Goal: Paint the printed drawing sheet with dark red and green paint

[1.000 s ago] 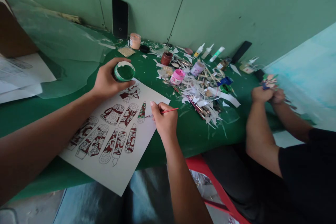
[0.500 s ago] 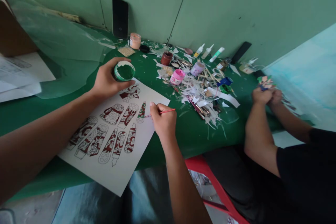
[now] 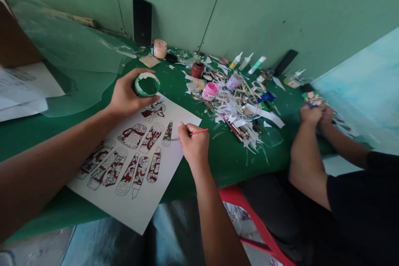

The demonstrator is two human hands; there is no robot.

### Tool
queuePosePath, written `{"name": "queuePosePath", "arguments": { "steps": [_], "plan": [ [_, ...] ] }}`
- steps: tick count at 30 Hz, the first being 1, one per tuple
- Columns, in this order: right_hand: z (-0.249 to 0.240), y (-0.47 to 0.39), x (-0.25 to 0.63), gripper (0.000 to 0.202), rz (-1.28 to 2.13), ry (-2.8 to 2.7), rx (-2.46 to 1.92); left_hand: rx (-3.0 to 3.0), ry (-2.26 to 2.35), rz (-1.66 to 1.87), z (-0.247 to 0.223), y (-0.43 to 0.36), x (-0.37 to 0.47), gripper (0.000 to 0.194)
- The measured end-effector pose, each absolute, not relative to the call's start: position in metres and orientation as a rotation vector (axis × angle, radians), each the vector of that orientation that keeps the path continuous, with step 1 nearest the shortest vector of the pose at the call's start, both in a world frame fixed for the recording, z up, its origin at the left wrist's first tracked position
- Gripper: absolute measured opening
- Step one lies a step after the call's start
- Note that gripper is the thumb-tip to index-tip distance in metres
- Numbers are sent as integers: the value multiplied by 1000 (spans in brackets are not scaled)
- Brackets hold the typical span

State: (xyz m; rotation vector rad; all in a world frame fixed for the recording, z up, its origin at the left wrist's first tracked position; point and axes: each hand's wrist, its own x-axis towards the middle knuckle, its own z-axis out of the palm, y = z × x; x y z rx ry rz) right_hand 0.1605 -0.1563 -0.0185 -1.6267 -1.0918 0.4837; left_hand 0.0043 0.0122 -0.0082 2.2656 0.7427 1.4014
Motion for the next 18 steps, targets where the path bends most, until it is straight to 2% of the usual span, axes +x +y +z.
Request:
{"name": "queuePosePath", "arguments": {
  "steps": [18],
  "plan": [
    [-20, -156, 161, 43, 497, -1082, -1621, 2259, 728, 1404, -8, 13, 5, 57]
  ]
}}
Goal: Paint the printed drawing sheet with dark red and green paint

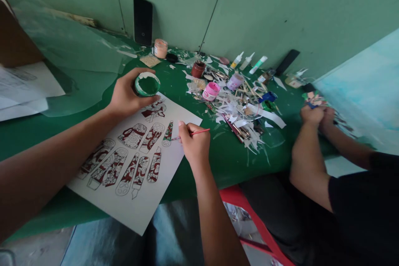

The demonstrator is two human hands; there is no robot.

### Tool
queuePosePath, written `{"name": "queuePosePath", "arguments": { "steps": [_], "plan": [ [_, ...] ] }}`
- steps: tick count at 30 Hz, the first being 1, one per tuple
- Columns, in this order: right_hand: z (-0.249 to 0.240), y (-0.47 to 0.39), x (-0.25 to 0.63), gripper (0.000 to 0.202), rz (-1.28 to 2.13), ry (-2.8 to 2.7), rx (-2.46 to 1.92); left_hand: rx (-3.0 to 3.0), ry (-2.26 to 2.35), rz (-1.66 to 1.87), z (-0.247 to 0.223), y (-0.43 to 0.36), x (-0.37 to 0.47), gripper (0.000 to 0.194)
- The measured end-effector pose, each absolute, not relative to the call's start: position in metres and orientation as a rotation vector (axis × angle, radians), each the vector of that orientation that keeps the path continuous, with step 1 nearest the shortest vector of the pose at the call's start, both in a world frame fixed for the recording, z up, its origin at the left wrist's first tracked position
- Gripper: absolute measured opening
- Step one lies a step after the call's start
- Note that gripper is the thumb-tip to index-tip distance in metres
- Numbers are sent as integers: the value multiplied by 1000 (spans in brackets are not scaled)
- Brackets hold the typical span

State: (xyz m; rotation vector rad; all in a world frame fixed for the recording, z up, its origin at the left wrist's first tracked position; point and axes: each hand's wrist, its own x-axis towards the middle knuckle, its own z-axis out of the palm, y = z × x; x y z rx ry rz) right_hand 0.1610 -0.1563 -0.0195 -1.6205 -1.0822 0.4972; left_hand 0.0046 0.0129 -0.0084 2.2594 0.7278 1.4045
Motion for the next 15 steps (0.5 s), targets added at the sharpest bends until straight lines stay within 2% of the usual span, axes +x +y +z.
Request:
{"name": "queuePosePath", "arguments": {
  "steps": [15],
  "plan": [
    [-18, -155, 161, 42, 445, -1078, -1659, 2262, 702, 1412, -9, 14, 4, 57]
  ]
}}
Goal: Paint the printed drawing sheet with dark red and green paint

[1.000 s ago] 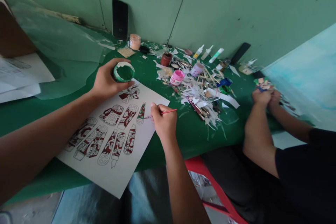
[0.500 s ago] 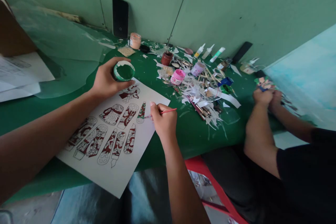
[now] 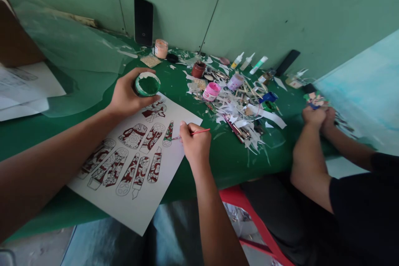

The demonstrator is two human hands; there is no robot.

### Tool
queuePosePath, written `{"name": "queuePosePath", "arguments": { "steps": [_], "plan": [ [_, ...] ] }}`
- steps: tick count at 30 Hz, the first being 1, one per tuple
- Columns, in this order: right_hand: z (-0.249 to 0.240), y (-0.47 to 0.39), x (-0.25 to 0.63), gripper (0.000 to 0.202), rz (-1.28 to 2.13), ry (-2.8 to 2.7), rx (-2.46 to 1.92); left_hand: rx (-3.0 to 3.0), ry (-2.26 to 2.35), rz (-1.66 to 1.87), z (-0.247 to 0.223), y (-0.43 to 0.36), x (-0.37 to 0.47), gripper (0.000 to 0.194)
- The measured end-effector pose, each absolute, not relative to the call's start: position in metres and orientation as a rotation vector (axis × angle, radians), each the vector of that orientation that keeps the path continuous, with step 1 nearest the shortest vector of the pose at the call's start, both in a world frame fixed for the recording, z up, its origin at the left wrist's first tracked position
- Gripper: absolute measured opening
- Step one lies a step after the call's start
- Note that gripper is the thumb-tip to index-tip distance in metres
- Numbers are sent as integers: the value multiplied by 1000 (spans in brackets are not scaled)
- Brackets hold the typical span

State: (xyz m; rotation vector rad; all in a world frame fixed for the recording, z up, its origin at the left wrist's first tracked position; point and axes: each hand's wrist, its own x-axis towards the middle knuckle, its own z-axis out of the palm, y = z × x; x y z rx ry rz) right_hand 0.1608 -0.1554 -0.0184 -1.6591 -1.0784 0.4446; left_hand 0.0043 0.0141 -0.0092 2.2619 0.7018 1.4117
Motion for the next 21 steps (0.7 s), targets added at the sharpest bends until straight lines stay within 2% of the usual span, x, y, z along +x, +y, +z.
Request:
{"name": "queuePosePath", "arguments": {
  "steps": [21],
  "plan": [
    [-21, -156, 162, 42, 459, -1059, -1642, 2251, 695, 1440, -9, 13, 5, 57]
  ]
}}
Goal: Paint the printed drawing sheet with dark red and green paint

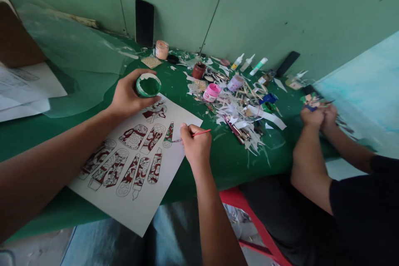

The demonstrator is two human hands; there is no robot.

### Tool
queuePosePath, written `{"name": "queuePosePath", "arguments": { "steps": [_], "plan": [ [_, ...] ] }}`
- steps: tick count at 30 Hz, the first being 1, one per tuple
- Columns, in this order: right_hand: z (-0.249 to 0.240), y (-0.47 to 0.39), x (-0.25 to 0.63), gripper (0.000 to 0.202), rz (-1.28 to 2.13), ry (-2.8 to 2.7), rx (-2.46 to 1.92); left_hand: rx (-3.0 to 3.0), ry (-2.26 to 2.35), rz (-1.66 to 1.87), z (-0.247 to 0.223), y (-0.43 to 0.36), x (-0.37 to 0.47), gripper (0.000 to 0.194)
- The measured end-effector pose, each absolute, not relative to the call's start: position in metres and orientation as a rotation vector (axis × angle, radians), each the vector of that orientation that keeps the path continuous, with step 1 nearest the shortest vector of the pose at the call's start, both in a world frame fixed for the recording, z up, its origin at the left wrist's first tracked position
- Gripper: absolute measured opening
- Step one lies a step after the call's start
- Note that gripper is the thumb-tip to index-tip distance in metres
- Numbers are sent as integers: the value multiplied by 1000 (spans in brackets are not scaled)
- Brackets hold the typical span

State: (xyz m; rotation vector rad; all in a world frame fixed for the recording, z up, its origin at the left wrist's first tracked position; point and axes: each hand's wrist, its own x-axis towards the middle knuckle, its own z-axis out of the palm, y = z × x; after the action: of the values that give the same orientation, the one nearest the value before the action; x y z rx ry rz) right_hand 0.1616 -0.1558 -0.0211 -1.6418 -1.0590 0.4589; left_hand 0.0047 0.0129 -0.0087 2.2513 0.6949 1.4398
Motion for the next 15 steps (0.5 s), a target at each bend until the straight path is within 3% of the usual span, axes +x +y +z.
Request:
{"name": "queuePosePath", "arguments": {
  "steps": [15],
  "plan": [
    [-13, -103, 187, 42, 740, -820, -1446, 2111, 681, 1415, 1, 11, -2, 56]
  ]
}}
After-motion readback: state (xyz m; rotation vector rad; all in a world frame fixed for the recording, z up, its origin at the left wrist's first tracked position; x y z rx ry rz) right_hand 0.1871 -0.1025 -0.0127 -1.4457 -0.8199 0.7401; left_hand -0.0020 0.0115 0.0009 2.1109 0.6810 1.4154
